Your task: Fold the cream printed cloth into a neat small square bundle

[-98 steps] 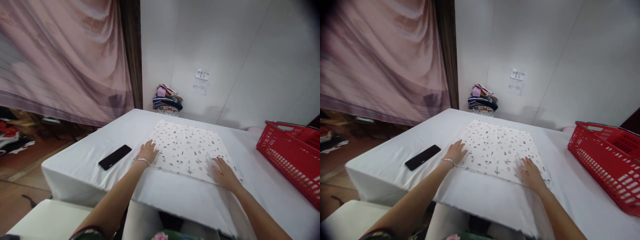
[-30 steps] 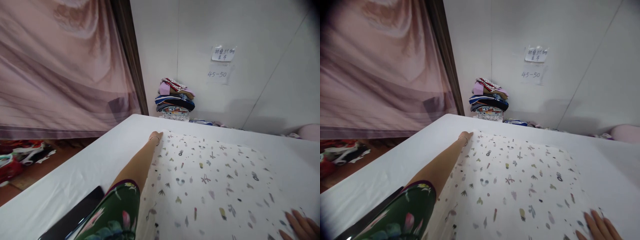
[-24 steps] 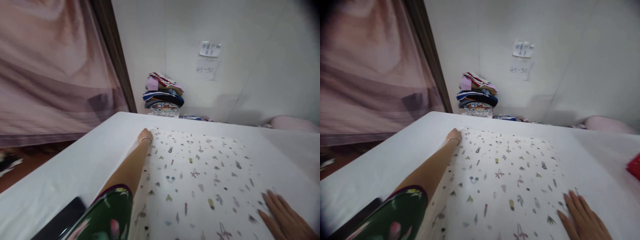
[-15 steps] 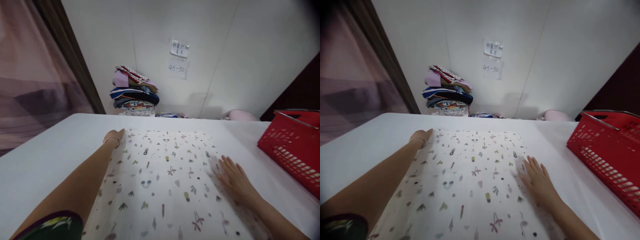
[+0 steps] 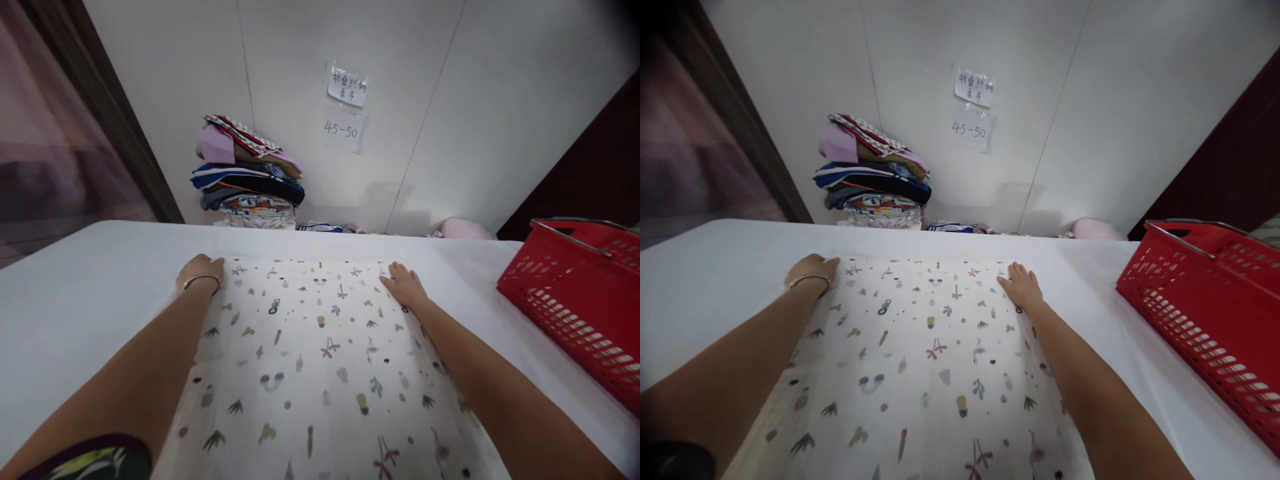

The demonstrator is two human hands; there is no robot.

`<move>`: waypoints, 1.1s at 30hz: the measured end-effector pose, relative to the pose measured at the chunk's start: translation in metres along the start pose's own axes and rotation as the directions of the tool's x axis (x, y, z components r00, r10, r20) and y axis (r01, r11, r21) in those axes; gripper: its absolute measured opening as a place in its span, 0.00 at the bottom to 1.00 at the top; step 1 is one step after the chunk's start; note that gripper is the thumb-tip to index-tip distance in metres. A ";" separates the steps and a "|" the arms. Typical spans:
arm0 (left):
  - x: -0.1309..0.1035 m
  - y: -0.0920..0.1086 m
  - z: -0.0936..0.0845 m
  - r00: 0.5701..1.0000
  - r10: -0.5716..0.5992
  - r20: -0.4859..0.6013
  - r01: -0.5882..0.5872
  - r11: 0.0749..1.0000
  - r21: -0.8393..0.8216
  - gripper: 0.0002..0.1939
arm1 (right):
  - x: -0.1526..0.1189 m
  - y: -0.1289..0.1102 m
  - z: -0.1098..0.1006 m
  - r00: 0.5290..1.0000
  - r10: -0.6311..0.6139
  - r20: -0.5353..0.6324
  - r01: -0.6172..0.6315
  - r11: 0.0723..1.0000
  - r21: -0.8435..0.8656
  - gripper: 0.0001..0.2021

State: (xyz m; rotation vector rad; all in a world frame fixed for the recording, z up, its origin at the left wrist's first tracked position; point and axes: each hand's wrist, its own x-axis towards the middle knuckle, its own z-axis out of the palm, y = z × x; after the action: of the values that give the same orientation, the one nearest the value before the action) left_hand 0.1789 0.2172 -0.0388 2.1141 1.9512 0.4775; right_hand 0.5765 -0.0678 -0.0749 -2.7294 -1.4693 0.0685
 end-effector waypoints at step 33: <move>-0.074 -0.005 -0.013 0.867 0.398 0.300 -0.467 0.860 0.207 0.33 | -0.073 0.003 -0.022 0.998 -0.064 0.025 0.063 0.998 0.026 0.34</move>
State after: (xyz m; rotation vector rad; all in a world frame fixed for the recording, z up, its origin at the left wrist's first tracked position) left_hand 0.1642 0.1437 -0.0352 2.6576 1.4621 -0.0002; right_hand 0.5404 -0.1309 -0.0516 -2.6694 -1.5496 0.1207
